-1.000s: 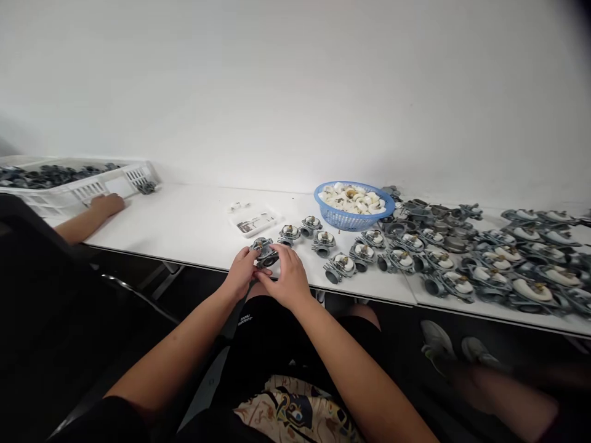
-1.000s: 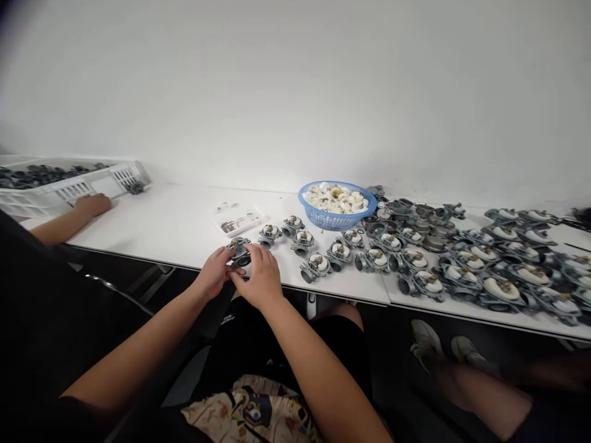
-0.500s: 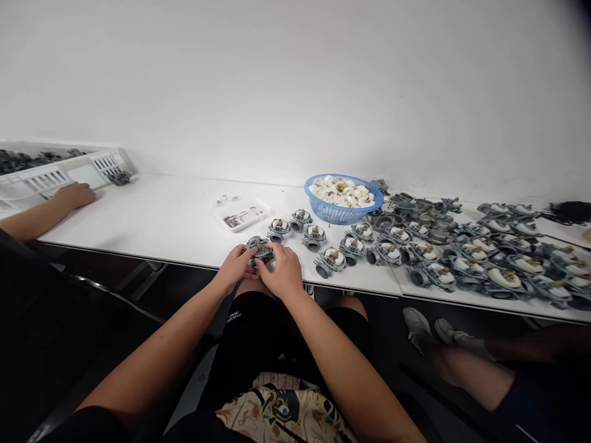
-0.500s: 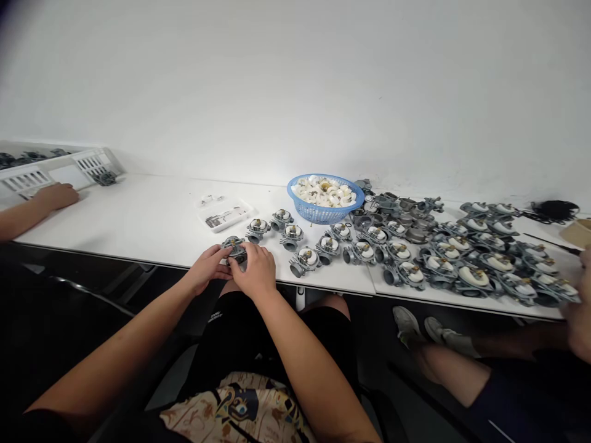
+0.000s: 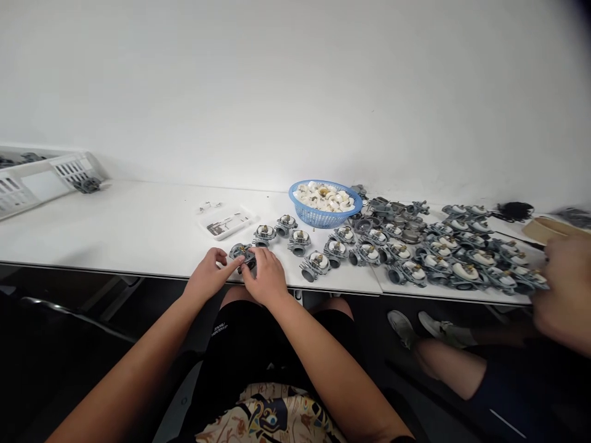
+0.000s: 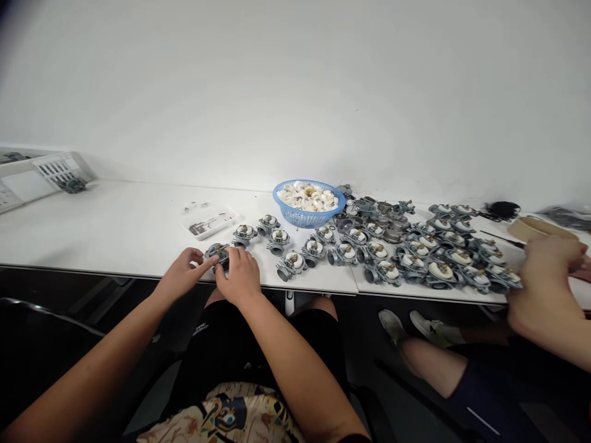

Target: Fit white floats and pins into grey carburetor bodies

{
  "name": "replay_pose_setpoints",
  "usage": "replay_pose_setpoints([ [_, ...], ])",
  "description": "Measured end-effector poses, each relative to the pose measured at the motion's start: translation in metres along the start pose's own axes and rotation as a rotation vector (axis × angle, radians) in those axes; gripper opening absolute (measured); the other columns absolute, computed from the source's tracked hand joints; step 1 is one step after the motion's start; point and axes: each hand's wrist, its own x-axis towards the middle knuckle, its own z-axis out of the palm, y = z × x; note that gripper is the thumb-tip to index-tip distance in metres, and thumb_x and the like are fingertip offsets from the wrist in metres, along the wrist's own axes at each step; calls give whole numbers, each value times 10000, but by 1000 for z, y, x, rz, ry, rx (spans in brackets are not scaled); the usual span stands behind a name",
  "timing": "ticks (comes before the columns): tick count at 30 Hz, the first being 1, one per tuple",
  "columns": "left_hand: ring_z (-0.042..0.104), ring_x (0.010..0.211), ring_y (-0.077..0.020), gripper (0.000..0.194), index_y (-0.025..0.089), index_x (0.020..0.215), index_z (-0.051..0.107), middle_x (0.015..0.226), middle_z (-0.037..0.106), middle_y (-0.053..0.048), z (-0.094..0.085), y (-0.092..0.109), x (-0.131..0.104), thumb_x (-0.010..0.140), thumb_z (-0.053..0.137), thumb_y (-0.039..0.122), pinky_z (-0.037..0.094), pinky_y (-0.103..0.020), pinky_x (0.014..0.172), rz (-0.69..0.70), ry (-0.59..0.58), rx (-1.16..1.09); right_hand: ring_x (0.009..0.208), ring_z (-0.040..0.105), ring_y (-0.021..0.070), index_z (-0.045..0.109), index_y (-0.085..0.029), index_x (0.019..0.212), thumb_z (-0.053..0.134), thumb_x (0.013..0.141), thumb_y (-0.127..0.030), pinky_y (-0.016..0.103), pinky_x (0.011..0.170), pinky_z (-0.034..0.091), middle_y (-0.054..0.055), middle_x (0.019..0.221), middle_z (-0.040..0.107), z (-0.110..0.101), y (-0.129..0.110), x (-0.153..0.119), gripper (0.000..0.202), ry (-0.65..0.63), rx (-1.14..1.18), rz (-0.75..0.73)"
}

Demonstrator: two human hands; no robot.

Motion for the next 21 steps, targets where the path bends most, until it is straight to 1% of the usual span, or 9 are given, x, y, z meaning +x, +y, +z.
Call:
replay_pose_setpoints([
  [3,671,965,-280,785,229,1224,493,1231,636,-100,-2,-7,5,686,730,749,531,-364,743,86,56,38,1190,584,283,563,-160,1328,546,983,-312,434,1034,474,122,1299,632,0,-1,1,377,-14,-24,7],
  [5,628,1162,-320,867,229,1336,451,1367,581,-134,0,-10,11,686,743,722,544,-400,863,184,14,-30,1194,578,286,555,-151,1339,534,988,-301,439,1040,471,125,1306,628,-1,-2,1,381,-16,-36,5],
  [7,574,1281,-335,857,224,1382,455,1397,580,-140,1,-13,18,722,720,702,514,-436,997,245,-79,-113,1197,571,289,547,-143,1347,531,987,-286,443,1044,469,127,1311,623,-2,-2,1,388,-16,-48,0],
  [9,569,1301,-331,787,222,1367,506,1364,619,-126,3,-15,24,765,684,695,476,-443,1075,269,-182,-166,1190,566,292,544,-143,1350,537,979,-279,445,1038,472,127,1313,618,-2,-2,1,395,-17,-65,0],
  [11,585,1283,-328,759,225,1341,553,1354,638,-111,3,-14,29,767,678,706,484,-421,1077,281,-243,-186,1191,559,293,542,-148,1352,549,966,-281,444,1036,473,128,1325,609,-2,-2,1,408,-9,-83,2],
  [15,629,1211,-333,849,224,1349,577,1369,638,-108,3,-13,36,689,730,735,531,-406,1022,295,-257,-190,1229,534,294,516,-143,1380,575,948,-312,452,1055,464,134,1372,581,-6,-5,-3,468,23,-114,-16],
  [17,648,1171,-324,858,234,1363,572,1366,637,-104,3,-13,38,678,750,720,543,-405,1003,306,-277,-200,1246,531,291,510,-153,1385,570,954,-338,451,1059,463,134,1392,573,-14,-7,-12,473,41,-115,-45],
  [19,660,1144,-316,840,247,1348,578,1344,650,-94,4,-13,39,670,768,706,554,-395,980,312,-287,-208,1249,546,277,522,-180,1365,554,966,-360,435,1061,464,127,1378,587,-28,-4,-26,439,83,-110,-127],
  [21,671,1120,-312,808,252,1294,596,1283,682,-83,6,-15,38,656,773,715,561,-383,954,294,-258,-196,1230,572,264,539,-211,1317,559,967,-359,429,1060,463,119,1310,622,-46,6,-45,380,204,-118,-226],
])
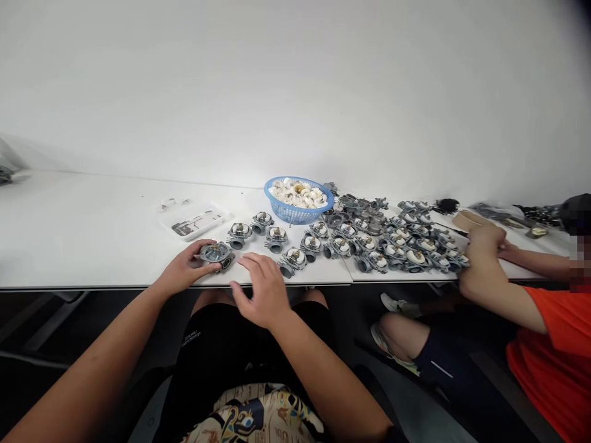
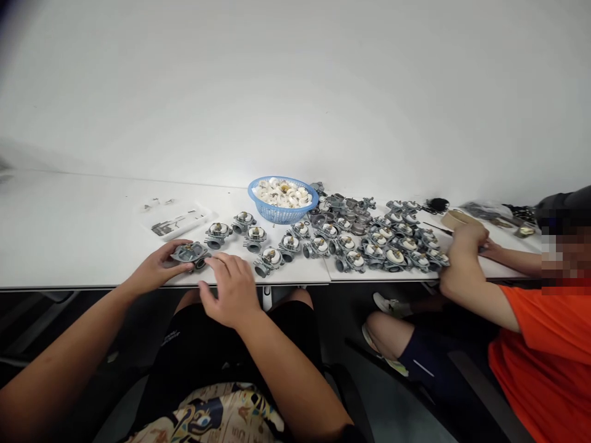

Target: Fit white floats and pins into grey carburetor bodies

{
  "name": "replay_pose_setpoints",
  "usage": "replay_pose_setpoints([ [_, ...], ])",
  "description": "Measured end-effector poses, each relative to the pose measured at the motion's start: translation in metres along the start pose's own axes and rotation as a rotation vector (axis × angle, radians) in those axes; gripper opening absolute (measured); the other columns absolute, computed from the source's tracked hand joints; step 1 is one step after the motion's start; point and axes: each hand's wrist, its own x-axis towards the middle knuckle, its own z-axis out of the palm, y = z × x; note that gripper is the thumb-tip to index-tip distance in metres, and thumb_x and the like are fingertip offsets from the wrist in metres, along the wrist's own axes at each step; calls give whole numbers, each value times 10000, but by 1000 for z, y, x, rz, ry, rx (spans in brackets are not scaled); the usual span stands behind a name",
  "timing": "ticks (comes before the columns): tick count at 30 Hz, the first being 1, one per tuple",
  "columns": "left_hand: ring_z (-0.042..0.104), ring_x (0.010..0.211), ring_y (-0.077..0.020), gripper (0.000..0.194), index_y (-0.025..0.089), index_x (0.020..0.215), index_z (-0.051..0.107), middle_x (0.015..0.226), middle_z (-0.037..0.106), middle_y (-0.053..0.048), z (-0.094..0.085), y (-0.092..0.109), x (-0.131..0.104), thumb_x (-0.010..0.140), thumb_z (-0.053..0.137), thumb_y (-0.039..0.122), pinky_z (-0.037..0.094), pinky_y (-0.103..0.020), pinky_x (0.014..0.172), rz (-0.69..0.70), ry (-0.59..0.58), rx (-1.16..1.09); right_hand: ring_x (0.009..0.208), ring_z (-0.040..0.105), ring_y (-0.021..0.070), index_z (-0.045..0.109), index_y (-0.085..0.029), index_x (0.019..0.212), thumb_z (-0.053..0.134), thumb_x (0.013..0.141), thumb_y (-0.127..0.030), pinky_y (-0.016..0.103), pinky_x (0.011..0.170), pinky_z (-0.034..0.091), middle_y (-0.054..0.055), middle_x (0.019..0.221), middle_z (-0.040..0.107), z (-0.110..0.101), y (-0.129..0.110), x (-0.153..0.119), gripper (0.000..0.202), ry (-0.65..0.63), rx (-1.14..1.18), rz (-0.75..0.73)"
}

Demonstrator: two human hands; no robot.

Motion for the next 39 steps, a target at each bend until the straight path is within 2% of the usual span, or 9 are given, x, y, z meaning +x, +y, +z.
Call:
replay_pose_setpoints([
  [1,676,1104,-310,792,255,1266,601,1248,699,-76,1,-1,0,651,771,724,563,-377,936,-19,23,24,1212,585,264,540,-223,1291,578,957,-346,441,1056,464,119,1266,635,-10,7,-10,358,103,-25,-18],
  [3,692,1053,-304,762,270,1222,602,1178,727,-58,4,-2,-1,645,770,738,566,-361,884,-71,68,97,1193,588,288,511,-218,1287,636,928,-330,477,1025,474,138,1217,630,-28,24,-29,397,353,-111,62],
  [5,705,997,-294,734,294,1206,599,1130,744,-34,6,-2,-2,651,770,742,560,-342,824,-118,102,177,1177,580,310,481,-200,1309,690,906,-371,486,961,500,165,1226,605,-39,43,-45,485,471,-184,189],
  [9,710,940,-286,721,319,1219,589,1097,750,-14,10,1,0,671,753,758,535,-318,737,-170,159,273,979,588,253,502,-197,1256,709,890,-460,395,818,523,124,1119,602,-41,64,-55,497,378,-168,349],
  [14,708,946,-277,727,323,1230,587,1111,745,-10,11,3,-1,678,745,768,533,-315,742,-169,156,265,832,538,197,549,-200,1142,718,865,-479,328,765,486,51,954,567,-30,66,-47,427,285,-39,494],
  [21,695,1053,-315,797,298,1287,563,1265,703,-62,4,5,-3,672,749,769,554,-387,871,-156,78,151,780,507,185,543,-205,1057,721,835,-558,309,727,445,35,917,558,-20,71,-44,453,289,-18,556],
  [26,670,1057,-320,807,287,1246,593,1245,699,-62,1,5,-2,638,754,792,534,-427,925,-155,72,122,758,498,176,552,-212,1058,739,799,-600,299,711,431,27,918,568,-15,74,-42,503,299,-14,600],
  [31,670,1052,-306,793,285,1245,601,1249,701,-54,3,0,4,640,778,766,531,-418,932,-135,48,83,756,504,175,556,-205,1082,719,804,-615,297,705,431,37,942,588,-11,76,-37,522,326,-26,583],
  [39,641,1136,-316,760,287,1282,603,1317,672,-59,0,-4,20,680,800,706,495,-468,1041,-85,-94,40,779,535,187,559,-205,1149,683,846,-613,288,681,426,65,1001,619,-8,82,-32,524,291,-48,586],
])
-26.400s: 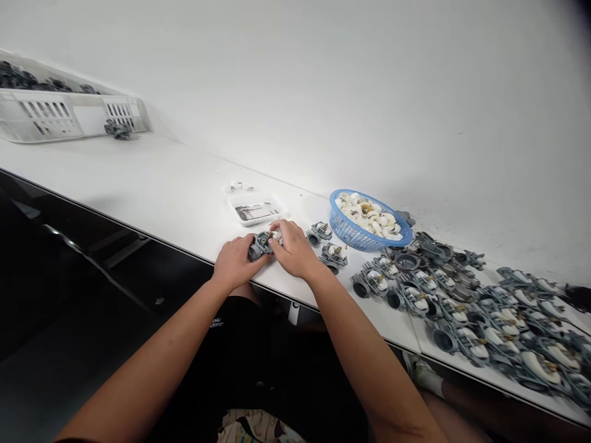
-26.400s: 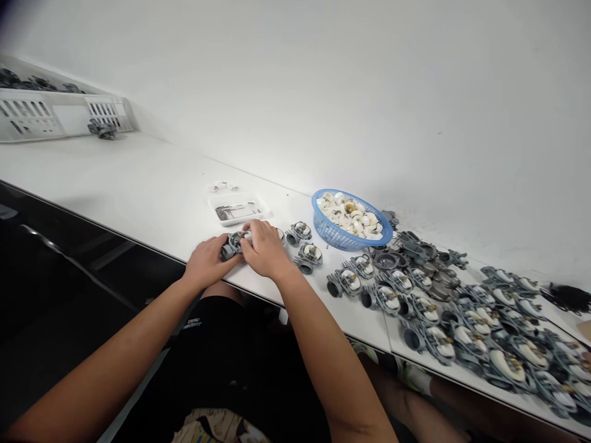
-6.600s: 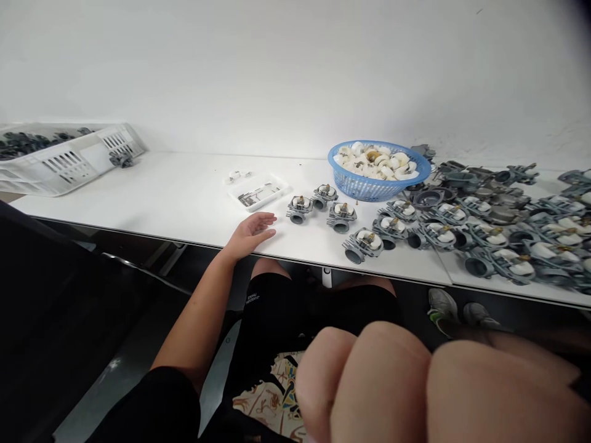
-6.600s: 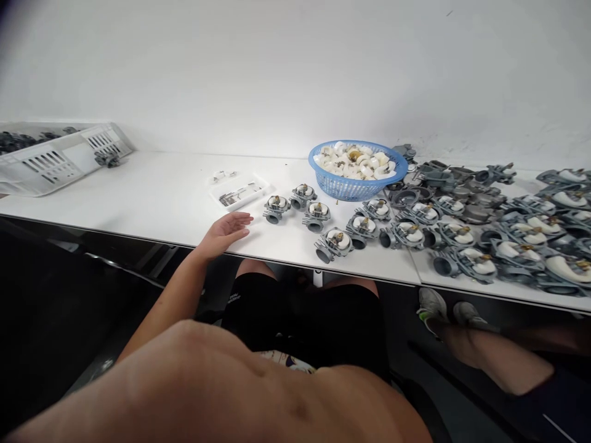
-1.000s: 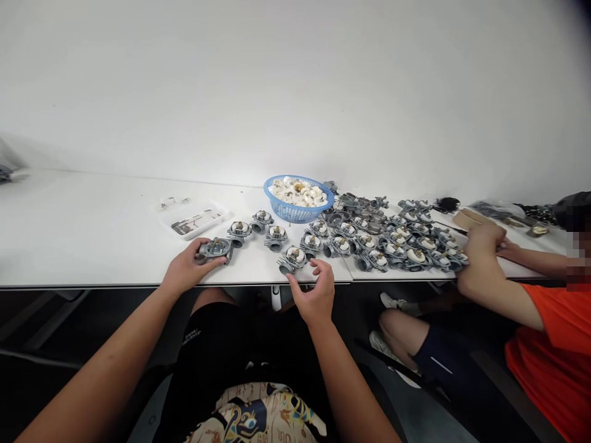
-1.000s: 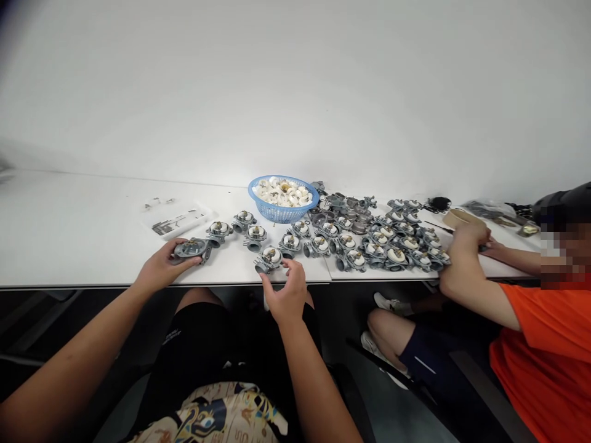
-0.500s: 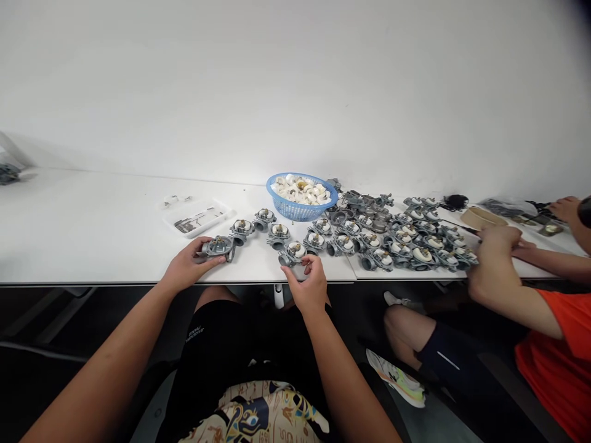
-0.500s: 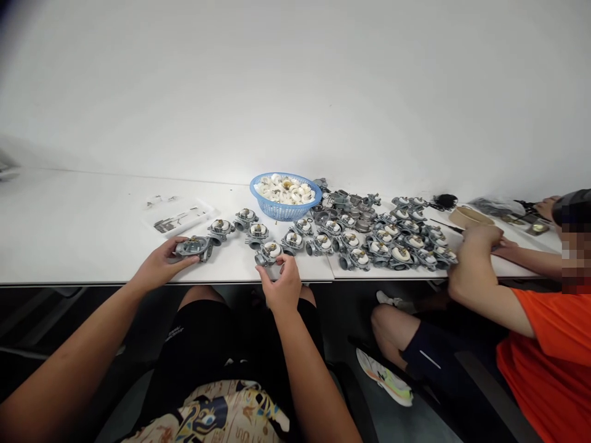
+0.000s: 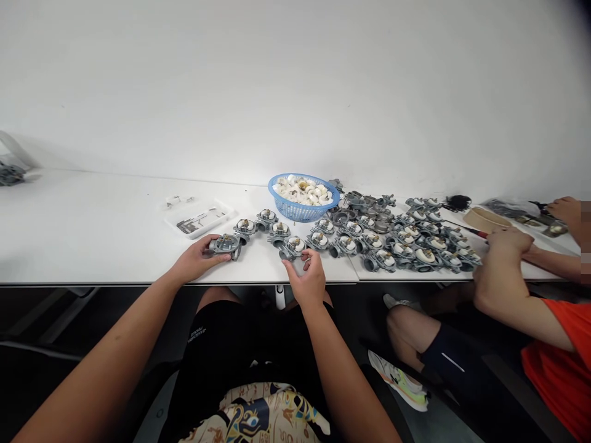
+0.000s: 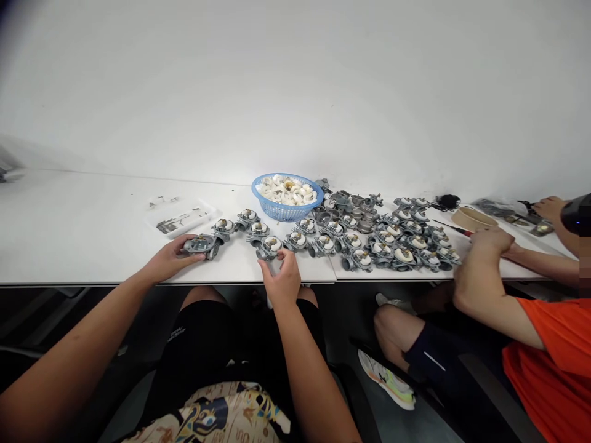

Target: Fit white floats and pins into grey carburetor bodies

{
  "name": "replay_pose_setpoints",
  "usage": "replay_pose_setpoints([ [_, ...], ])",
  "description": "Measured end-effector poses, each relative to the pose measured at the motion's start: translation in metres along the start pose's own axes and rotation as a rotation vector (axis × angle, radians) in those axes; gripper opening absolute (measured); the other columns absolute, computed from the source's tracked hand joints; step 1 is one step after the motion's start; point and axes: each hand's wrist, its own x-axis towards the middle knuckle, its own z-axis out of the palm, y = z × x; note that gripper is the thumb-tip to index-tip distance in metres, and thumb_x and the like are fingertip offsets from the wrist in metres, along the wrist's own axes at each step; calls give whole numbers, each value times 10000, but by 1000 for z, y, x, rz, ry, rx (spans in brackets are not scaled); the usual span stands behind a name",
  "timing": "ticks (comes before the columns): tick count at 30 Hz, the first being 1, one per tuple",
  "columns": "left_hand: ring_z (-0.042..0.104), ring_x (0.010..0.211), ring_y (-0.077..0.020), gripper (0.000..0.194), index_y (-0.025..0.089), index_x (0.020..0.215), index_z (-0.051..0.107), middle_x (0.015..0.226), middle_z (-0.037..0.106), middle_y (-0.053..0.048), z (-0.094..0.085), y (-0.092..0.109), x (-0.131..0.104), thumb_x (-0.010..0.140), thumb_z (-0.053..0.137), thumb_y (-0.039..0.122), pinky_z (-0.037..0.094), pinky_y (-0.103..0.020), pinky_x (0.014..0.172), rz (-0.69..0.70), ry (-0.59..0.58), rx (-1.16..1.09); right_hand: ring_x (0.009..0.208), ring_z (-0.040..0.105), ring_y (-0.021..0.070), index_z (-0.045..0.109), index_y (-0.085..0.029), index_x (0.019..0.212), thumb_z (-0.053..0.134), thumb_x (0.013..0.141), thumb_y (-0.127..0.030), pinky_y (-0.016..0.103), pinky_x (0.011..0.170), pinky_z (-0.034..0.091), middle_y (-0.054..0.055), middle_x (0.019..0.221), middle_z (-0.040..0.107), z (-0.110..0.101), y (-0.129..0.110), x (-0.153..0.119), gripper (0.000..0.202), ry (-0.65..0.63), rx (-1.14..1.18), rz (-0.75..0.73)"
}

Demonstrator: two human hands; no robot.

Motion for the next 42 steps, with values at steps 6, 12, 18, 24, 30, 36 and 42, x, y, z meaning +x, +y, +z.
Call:
replay_pose_setpoints([
  [6,653,1109,-326,844,247,1327,596,1283,685,-95,3,-4,12,663,790,731,509,-479,1033,16,-2,15,753,543,182,551,-200,1148,670,862,-614,283,655,416,62,979,624,4,1,2,517,-3,-33,-11],
  [12,675,1067,-306,830,274,1307,619,1226,716,-67,8,-2,20,650,783,754,543,-415,942,15,39,69,743,551,181,554,-201,1153,652,872,-637,281,644,404,58,963,627,8,1,3,528,3,-70,-17],
  [18,674,1042,-286,751,293,1267,628,1209,723,-40,15,13,25,683,771,742,524,-379,890,5,30,76,736,557,178,556,-204,1147,676,852,-646,281,654,398,40,941,629,13,3,4,545,35,-80,-15],
  [24,673,1015,-282,755,287,1244,631,1155,729,-41,21,23,29,670,770,758,509,-353,836,-26,73,89,780,569,191,557,-204,1160,675,856,-631,304,708,439,49,968,634,13,1,3,538,49,-53,-23],
  [30,617,769,-219,686,231,1066,648,888,708,-20,16,26,23,655,764,767,448,-307,679,17,57,47,971,574,255,517,-204,1185,640,911,-557,399,848,486,105,1089,621,-3,-5,-7,464,97,-8,-142],
  [36,570,697,-192,645,220,972,636,820,687,-9,16,21,23,646,772,761,407,-292,625,30,42,11,988,577,255,532,-215,1158,583,952,-490,416,865,482,105,1094,617,-48,-29,23,346,180,15,-256],
  [42,618,794,-240,627,234,963,666,874,705,-28,16,15,25,619,806,739,425,-312,653,1,59,21,1159,541,304,572,-198,1171,530,960,-482,484,1038,392,113,1168,656,-89,-51,199,356,149,-406,-286],
])
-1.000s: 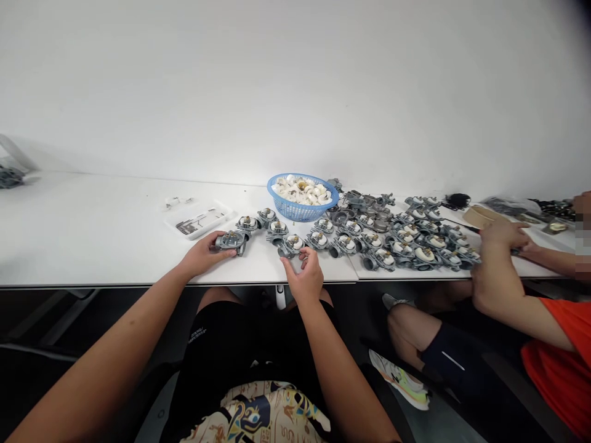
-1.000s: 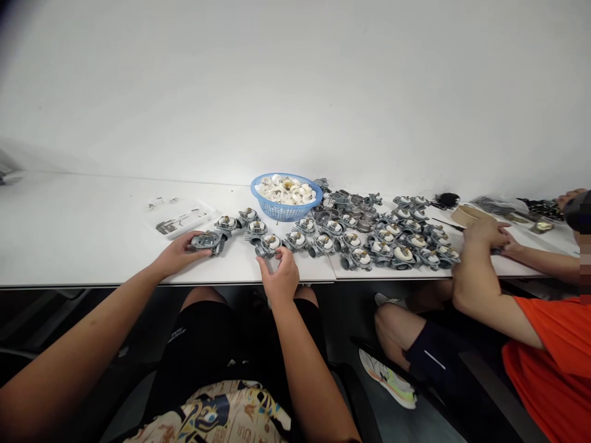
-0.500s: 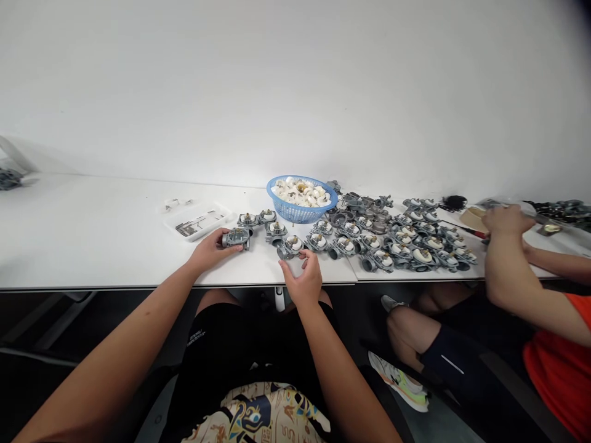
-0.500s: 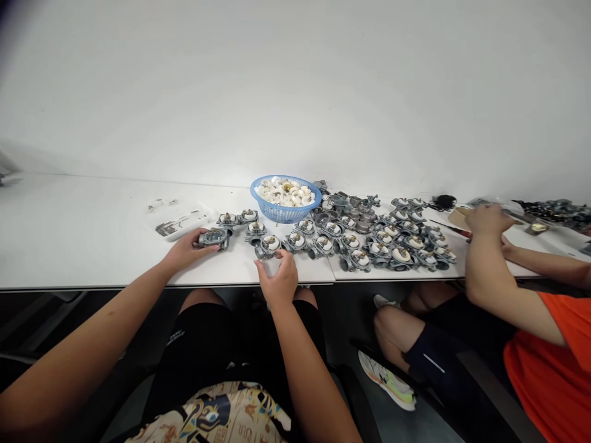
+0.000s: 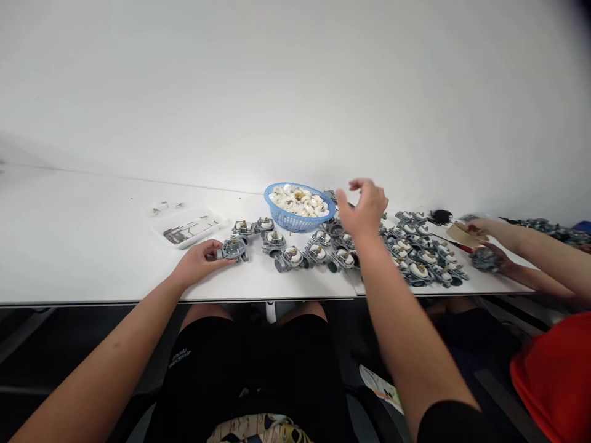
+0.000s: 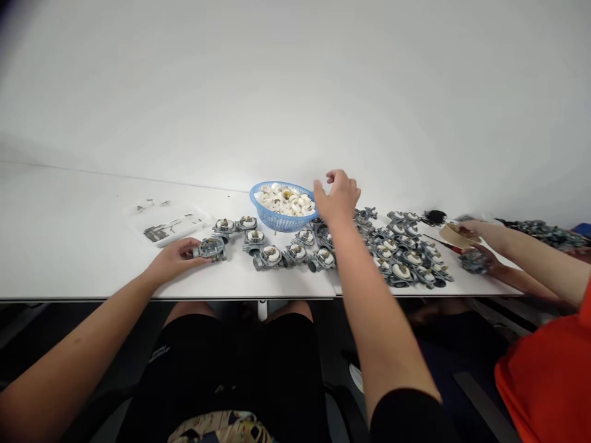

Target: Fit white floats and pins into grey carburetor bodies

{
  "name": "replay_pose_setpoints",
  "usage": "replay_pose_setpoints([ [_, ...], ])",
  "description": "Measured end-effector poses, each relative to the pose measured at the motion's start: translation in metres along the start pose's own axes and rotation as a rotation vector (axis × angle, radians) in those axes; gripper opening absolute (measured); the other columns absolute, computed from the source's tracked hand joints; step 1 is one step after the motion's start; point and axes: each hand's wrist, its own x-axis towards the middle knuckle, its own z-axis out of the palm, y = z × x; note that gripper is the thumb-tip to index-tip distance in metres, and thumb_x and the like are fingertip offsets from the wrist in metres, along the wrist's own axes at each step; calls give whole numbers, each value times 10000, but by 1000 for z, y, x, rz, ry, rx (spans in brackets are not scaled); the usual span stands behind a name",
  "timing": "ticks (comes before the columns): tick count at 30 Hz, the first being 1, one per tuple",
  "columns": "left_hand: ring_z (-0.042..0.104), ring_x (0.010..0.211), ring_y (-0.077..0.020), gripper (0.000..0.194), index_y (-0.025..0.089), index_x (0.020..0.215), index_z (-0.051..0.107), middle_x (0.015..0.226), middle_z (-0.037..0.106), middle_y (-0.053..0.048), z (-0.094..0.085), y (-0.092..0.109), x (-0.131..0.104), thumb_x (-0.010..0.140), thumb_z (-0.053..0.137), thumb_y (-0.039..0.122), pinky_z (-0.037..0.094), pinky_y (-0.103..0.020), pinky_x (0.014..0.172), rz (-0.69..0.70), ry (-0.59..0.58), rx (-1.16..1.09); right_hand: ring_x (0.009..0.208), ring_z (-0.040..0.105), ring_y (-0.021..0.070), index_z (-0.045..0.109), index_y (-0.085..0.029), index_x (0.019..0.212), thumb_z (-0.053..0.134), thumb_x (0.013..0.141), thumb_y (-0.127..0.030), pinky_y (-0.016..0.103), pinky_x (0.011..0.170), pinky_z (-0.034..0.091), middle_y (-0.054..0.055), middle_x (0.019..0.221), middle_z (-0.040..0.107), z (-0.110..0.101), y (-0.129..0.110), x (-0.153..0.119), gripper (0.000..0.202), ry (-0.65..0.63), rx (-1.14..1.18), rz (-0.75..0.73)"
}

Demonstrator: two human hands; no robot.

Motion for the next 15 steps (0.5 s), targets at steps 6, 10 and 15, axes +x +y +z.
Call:
replay_pose_setpoints([
  [6,597,776,-237,646,226,982,649,847,660,-31,1,-2,1,610,815,727,430,-327,672,43,-8,-48,1170,602,281,614,-215,1319,500,993,-470,394,989,437,126,1327,659,80,23,97,429,-807,-323,14],
  [10,583,736,-236,630,233,1005,656,802,628,-25,2,-3,1,645,779,736,429,-335,660,57,-29,-33,1129,631,316,692,-192,1241,587,939,-460,419,936,466,176,1288,678,122,21,86,417,-900,-398,-5],
  [15,566,724,-219,647,243,1048,651,816,616,-19,0,0,-1,639,785,727,430,-331,673,36,-42,-64,991,651,282,739,-179,1059,641,890,-364,372,849,467,154,1115,725,141,28,74,269,-957,-443,-6],
])
